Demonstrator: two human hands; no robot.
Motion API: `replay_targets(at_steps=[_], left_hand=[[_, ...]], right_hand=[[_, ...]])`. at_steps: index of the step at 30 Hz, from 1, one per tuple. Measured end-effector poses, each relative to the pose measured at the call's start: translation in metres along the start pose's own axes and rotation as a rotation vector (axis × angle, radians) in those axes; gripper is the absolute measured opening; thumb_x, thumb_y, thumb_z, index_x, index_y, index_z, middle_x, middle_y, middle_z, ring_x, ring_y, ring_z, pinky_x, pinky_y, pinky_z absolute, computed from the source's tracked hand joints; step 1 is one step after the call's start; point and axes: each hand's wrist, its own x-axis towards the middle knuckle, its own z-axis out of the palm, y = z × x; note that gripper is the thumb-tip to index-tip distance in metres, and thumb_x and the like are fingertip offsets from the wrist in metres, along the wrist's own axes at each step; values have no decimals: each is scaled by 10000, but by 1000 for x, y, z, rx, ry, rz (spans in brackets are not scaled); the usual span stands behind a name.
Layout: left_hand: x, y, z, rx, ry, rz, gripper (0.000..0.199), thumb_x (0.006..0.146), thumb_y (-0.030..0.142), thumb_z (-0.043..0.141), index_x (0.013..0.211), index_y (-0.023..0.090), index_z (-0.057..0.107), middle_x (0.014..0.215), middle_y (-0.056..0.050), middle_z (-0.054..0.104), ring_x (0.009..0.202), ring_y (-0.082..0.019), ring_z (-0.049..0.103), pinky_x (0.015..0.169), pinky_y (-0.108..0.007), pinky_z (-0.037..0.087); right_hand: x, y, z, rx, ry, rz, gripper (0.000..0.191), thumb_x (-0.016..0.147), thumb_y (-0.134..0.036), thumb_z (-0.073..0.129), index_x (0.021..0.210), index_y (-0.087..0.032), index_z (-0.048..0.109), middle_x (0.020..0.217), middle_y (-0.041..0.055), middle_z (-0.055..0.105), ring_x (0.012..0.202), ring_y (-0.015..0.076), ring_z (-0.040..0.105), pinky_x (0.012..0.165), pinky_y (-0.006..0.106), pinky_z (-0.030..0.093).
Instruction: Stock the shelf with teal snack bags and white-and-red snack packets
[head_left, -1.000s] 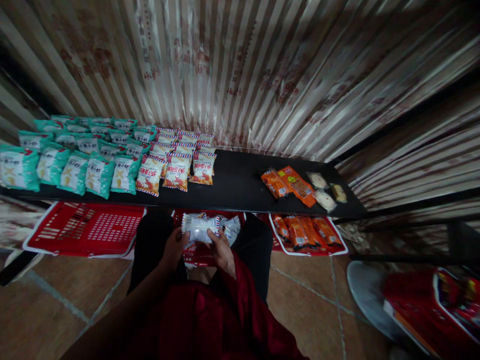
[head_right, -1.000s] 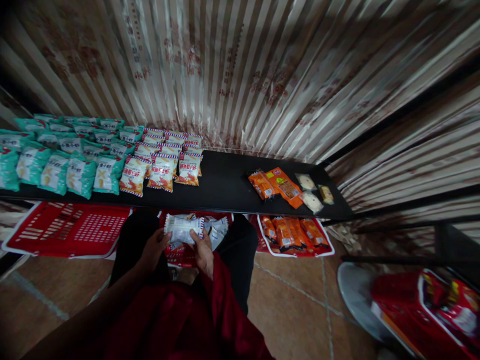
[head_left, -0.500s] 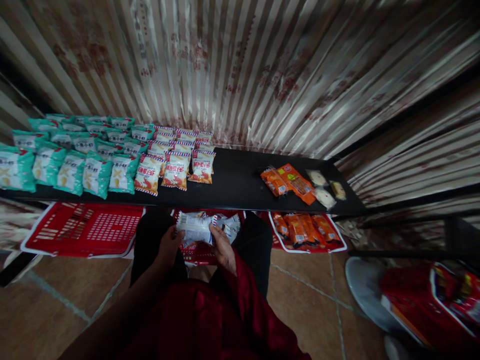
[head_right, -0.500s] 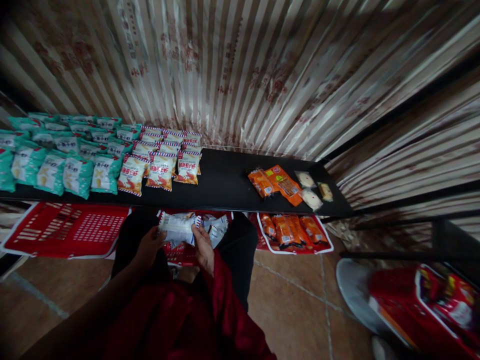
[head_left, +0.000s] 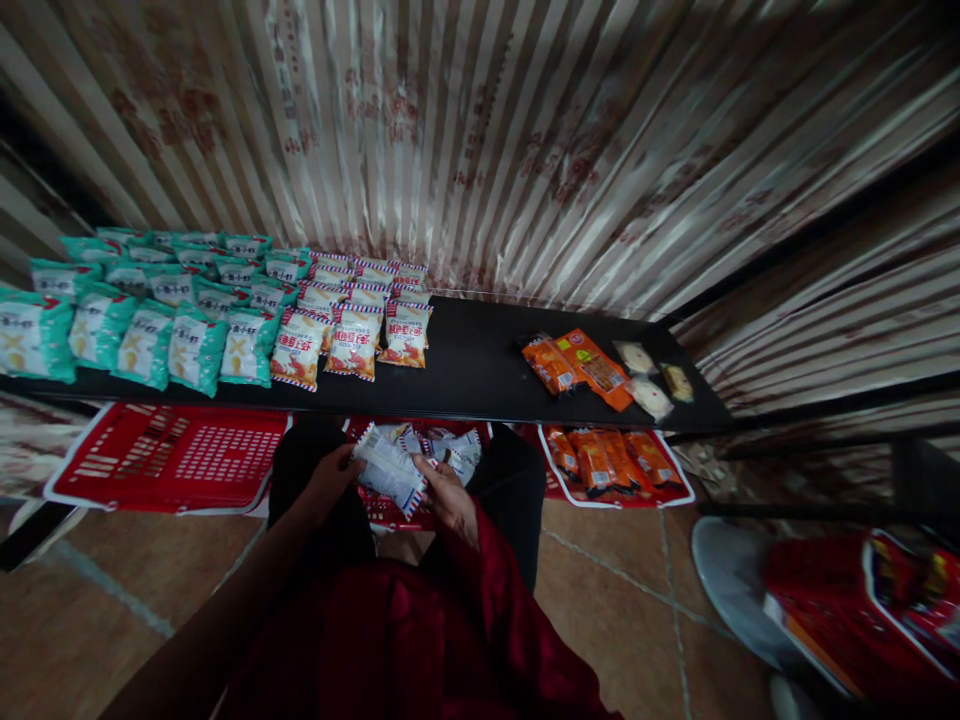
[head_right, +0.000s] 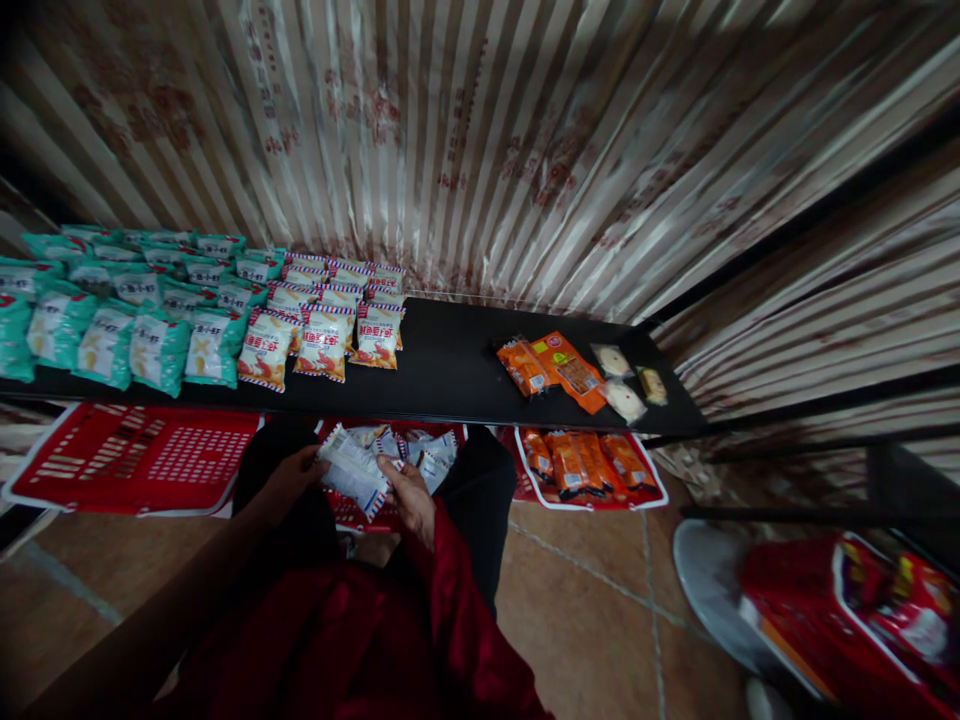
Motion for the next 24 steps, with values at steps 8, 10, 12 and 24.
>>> replay_targets(at_steps=[8, 10, 12, 24], left_hand=[[-3, 14, 6, 33, 54, 47, 435, 549, 418, 703, 882, 139, 673, 849, -54, 718, 825, -227, 639, 763, -317, 478], [-1, 14, 8, 40, 108, 54, 442, 549, 430, 699, 882, 141, 674, 840, -51, 714, 814, -225, 635, 757, -314, 476], [2, 12, 10, 55, 173, 55, 437, 556, 428, 692, 890, 147, 675, 808, -44, 709, 781, -219, 630, 729, -308, 474], [9, 17, 11, 170, 248, 74, 294, 572, 353, 651, 797, 169, 686, 698, -17, 673, 679, -200, 596, 631, -283, 448]], right_hand=[[-4, -3, 8, 85, 23, 40, 420, 525, -425, 826, 817, -164, 675, 713, 20, 712, 598, 164, 639, 561, 262, 498], [-6, -2, 11, 108, 46, 36, 419, 535, -425, 822, 839, -181, 666, 740, 15, 712, 636, 174, 649, 586, 271, 509], [-9, -1, 14, 119, 51, 28, 401, 575, -451, 796, 858, -201, 660, 764, 15, 707, 692, 191, 659, 617, 286, 520], [-21, -4, 10, 62, -64, 110, 357, 571, -421, 821, 810, -201, 672, 781, 17, 649, 666, 148, 612, 559, 247, 524]])
